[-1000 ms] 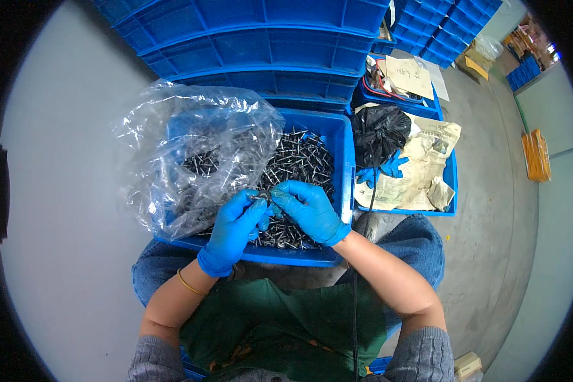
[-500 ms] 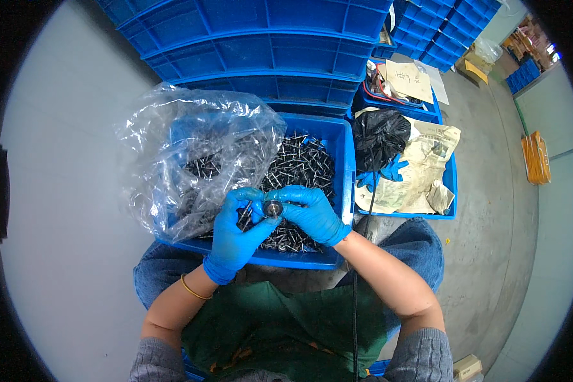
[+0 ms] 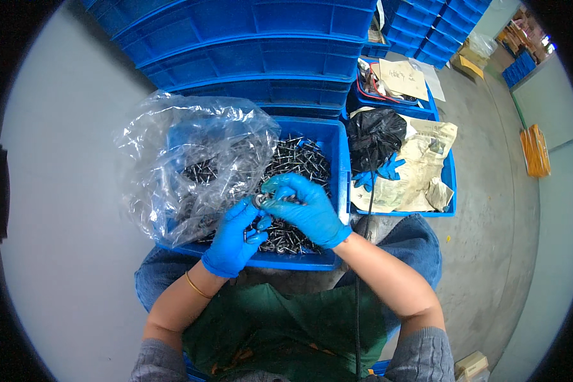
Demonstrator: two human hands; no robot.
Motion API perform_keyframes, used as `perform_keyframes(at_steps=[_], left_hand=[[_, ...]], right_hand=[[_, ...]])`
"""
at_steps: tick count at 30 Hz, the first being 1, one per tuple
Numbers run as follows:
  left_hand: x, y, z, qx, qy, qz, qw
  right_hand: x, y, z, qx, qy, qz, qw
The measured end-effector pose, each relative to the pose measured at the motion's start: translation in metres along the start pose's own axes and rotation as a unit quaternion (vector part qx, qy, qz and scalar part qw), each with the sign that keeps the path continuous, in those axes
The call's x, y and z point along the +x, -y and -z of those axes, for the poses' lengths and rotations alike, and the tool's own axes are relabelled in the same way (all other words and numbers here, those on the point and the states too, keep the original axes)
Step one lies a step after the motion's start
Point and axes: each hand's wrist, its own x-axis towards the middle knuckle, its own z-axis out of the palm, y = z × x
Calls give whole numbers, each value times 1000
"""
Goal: The person sits on the floor and repeatedly picks small metal fasteners from a blue bin, inserts them into a cylindrical metal tool, and places the tool back into the bin. The person handles the fasteners one at a time throughout the clip.
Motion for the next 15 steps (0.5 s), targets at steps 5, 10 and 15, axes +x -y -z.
perform_keyframes(at_steps=[5,10,15], left_hand=[[2,4,2,116,23,-45,992],[4,-1,8,75,91,18,993],[8,0,16,8,132,53,990]], right_hand=[[-2,4,-3,7,65,-24,998],[-5,8,13,83,125,-153,977],[-2,9,12,141,71,-188,969]])
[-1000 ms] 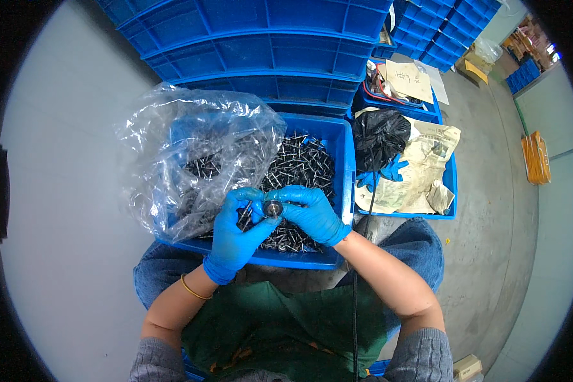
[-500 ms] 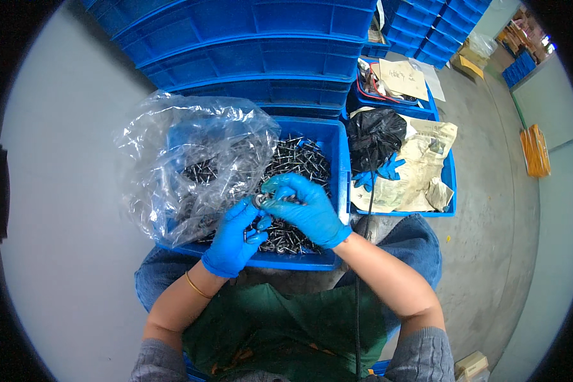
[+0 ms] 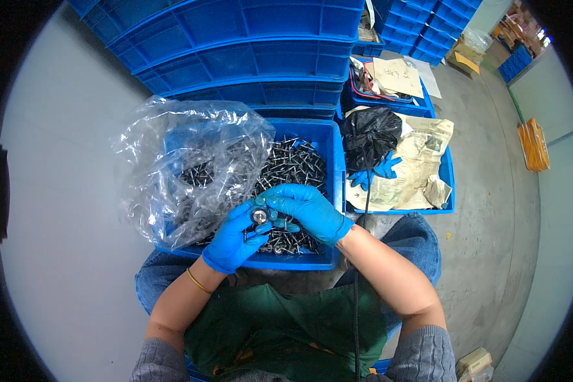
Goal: The person sits on the floor and repeatedly picks small metal fasteners from a blue bin, inserts them into a cylindrical metal tool, and places the tool back into the bin. The person handles the fasteners one at a time throughout the clip.
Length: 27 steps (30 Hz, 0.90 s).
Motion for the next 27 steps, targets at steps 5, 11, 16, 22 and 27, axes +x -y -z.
perform_keyframes(at_steps=[5,11,16,22,27], left_hand=[[1,11,0,247,-24,-122,961],[4,9,6,44,-2,-52,998],[8,7,4,36,-52,-47,997],[6,10,10,207,-81,-80,972],[4,11,15,145,-34,-59,987]], right_hand=[[4,-4,0,-76,-20,28,997],[8,-7,10,-35,27,-35,998],[9,-13,11,-55,32,-27,998],[11,-25,2,-141,5,101,985],[9,-12,1,-129,43,34,990]])
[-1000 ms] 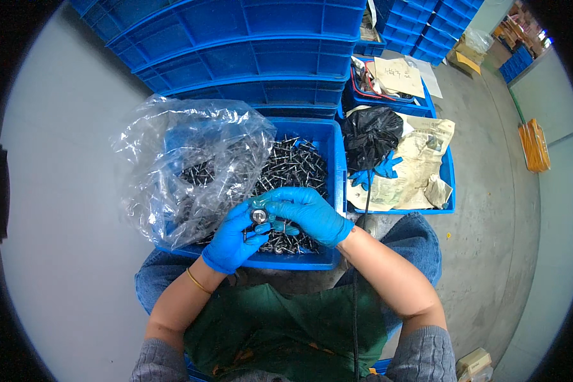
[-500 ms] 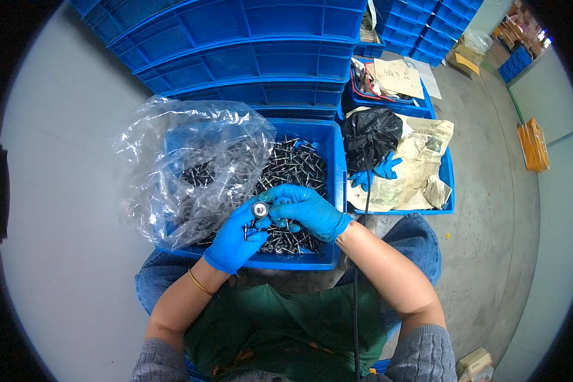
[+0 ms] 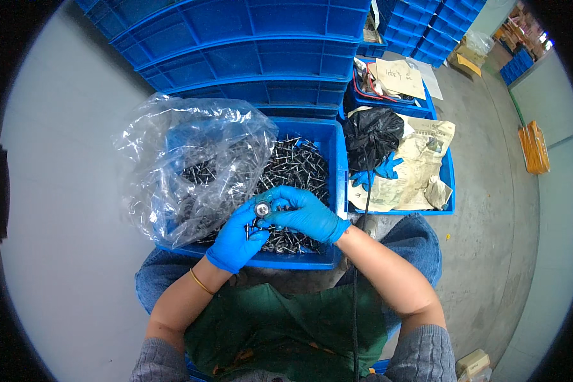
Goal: The person sits on the floor and repeatedly picks small metal fasteners from a blue bin, inserts them into a cylindrical metal tool, and places the tool back into the bin. The person handles the fasteners one at a time throughout the clip.
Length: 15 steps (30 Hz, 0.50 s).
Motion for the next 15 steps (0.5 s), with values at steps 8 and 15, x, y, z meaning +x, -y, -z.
perform_keyframes(at_steps=[8,15], left_hand=[[-5,-16,2,-47,-88,-56,993],[-10,-52,19,-302,-79,-43,949]], right_hand=[[13,-4,26,100,-86,-81,988],[50,-96,30,-563,57,-32,824]])
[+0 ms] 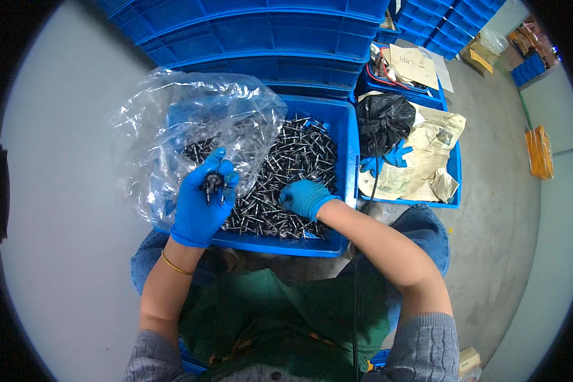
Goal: The person sits on the floor and repeatedly picks small metal fasteners from a blue bin, inserts them into a cylindrical metal tool, and places the tool back into the bin. The person handles the fasteners one at a time throughout the clip.
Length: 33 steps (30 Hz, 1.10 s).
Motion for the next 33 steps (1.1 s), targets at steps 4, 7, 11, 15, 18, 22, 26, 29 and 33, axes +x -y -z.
perform_keyframes(at_steps=[4,7,11,15,18,22,26,29,33], left_hand=[[3,-1,8,-9,2,9,1000],[2,1,-1,13,-43,-4,999],[1,4,-11,1,-65,-5,998],[-3,16,6,273,28,-78,958],[0,27,3,319,-3,-49,947],[-1,35,-15,286,-24,26,957],[-1,43,-18,267,-44,34,962],[-2,45,-23,277,-69,38,958],[-1,52,-21,320,-88,22,943]], right_hand=[[19,-8,-34,-195,45,16,980],[18,-4,-33,-267,74,61,959],[-3,4,-13,-122,-70,88,986],[-21,22,30,445,-105,-44,888],[-48,52,65,689,-68,-141,708],[-62,60,66,834,-44,-123,535],[-61,64,61,843,-42,-161,511],[-61,60,57,848,-10,-152,508],[-62,64,58,851,-3,-164,499]])
